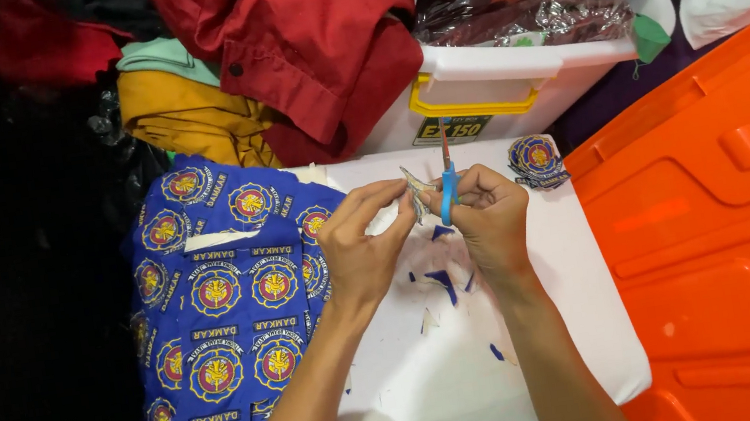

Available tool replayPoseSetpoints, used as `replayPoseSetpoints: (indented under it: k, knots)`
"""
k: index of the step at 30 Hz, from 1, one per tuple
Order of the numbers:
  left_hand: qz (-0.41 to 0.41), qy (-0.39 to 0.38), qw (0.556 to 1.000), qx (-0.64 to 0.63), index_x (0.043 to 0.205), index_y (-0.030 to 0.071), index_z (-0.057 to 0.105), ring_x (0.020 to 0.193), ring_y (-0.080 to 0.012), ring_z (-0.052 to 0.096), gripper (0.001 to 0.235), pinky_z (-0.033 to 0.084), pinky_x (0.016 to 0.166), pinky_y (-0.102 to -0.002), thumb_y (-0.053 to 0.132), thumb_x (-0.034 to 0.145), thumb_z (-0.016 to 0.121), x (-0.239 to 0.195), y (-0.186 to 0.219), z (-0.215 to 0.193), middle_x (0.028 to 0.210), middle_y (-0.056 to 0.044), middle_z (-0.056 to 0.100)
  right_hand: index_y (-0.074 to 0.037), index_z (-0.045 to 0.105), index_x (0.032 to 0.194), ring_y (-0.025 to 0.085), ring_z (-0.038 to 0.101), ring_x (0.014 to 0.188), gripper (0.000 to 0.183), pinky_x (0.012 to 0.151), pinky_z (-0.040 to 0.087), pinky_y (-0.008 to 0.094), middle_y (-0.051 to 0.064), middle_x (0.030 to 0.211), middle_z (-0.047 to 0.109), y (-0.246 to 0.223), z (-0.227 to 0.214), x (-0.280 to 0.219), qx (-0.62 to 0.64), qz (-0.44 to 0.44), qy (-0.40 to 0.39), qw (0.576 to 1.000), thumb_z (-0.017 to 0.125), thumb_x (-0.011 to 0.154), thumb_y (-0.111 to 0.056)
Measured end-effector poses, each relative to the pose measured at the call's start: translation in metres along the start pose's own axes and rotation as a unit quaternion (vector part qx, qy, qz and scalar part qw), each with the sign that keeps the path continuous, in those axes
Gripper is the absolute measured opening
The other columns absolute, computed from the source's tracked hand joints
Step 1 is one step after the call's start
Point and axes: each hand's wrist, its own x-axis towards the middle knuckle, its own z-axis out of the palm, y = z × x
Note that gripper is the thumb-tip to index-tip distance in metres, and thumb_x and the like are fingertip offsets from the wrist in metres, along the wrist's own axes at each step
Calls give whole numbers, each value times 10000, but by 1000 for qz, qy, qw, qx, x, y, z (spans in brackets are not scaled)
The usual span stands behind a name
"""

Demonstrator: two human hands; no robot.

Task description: Using scissors to cut out individual embroidered patches from a larger sheet of patterned fabric.

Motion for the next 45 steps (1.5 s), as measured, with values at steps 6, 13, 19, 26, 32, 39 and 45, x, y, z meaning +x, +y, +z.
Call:
replayPoseSetpoints:
  k: [6,13,19,26,32,39,45]
  knots:
    - [0,-5,1000,7,917,84,806,799,-246,777,130,615,706,-322,-9,826,799,2,-4,-1,886,-84,788,32,609,705,174,741,740,303,609,608,257,178,802,722,8,1,5,11,-18,-35,999,911,706,59]
    - [-4,-29,999,19,899,57,786,808,-251,770,103,621,720,-320,-7,821,807,2,-2,2,890,-98,783,17,600,719,163,737,760,297,612,611,251,158,807,717,36,-8,9,43,-16,-29,999,893,740,63]
    - [-43,-61,997,0,878,64,776,833,-223,712,86,595,634,-266,0,824,796,1,-2,7,947,-88,775,-30,616,700,148,720,736,305,625,583,230,136,806,727,40,-15,11,87,42,-4,995,914,712,35]
    - [-132,-80,987,-37,903,67,777,848,-149,661,51,571,609,-216,38,861,773,-3,-12,5,1013,-87,775,-15,641,723,161,706,710,273,669,586,244,161,824,731,37,-19,15,133,77,3,988,905,713,55]
    - [-175,-96,977,-74,928,57,777,933,-140,663,39,577,644,-202,56,893,760,-4,-14,8,1101,-111,751,-16,625,735,152,716,717,276,707,602,258,163,845,729,36,-24,19,146,81,0,986,889,734,61]
    - [-296,-140,923,-204,974,-53,757,1014,-225,684,118,675,711,-318,22,884,743,-3,-6,9,1275,-225,675,-14,589,731,133,703,714,298,645,572,203,168,866,719,29,-28,20,149,112,1,982,873,736,75]
    - [-418,-86,863,-270,963,-131,724,842,-181,702,155,676,791,-419,-6,879,756,-14,-31,17,1019,-225,727,-64,576,706,94,688,701,329,579,506,145,132,860,718,24,-27,21,119,108,-21,987,892,735,25]
